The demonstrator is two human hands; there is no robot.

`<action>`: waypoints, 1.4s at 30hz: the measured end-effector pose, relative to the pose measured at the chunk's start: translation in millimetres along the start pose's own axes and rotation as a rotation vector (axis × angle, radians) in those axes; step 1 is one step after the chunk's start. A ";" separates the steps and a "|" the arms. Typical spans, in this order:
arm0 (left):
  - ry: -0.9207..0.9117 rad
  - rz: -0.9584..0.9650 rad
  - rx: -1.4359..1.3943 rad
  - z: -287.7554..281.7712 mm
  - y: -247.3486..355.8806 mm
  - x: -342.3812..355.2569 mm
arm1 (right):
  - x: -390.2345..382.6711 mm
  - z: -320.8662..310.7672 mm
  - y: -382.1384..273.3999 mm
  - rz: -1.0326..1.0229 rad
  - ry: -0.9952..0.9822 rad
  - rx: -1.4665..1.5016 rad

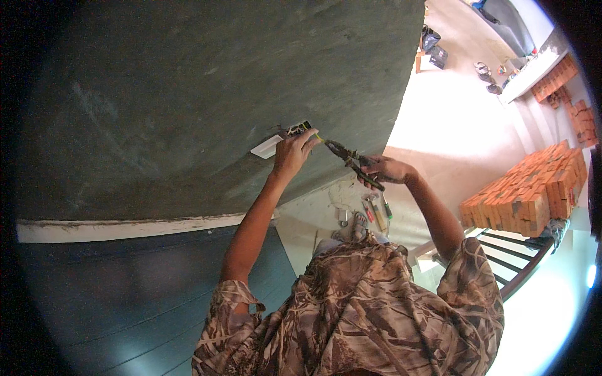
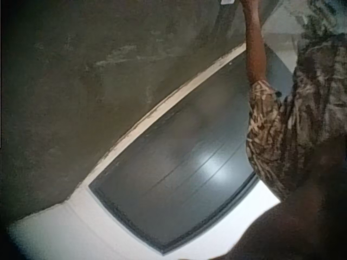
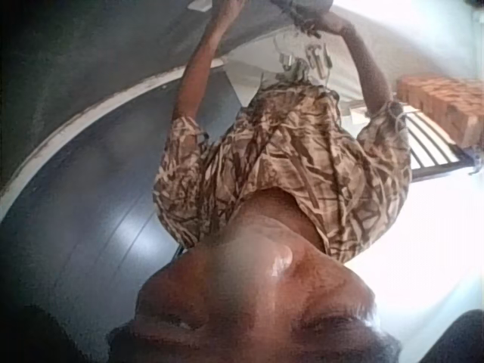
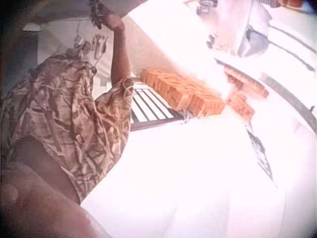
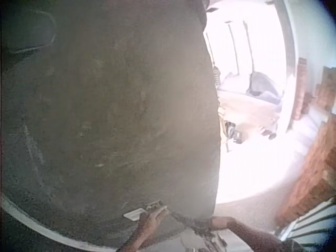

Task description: The person prepares and wires an electrical outlet on a wall using pliers and a screwdriver.

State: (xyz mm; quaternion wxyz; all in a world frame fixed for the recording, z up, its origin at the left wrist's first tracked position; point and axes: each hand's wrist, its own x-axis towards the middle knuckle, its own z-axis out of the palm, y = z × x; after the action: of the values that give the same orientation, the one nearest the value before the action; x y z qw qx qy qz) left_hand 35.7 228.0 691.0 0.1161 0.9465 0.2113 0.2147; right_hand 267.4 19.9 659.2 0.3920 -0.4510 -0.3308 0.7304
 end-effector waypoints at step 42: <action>0.041 0.159 0.036 -9.8 -14.8 -25.0 | 75.0 96.9 120.9 -0.233 0.064 0.279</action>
State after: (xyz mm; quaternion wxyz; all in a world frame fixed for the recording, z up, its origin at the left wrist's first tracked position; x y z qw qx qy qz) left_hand 5.6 231.2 686.1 0.0774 0.9576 0.1414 0.2386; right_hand 123.9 15.4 564.3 0.5432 -0.3737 -0.2637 0.7041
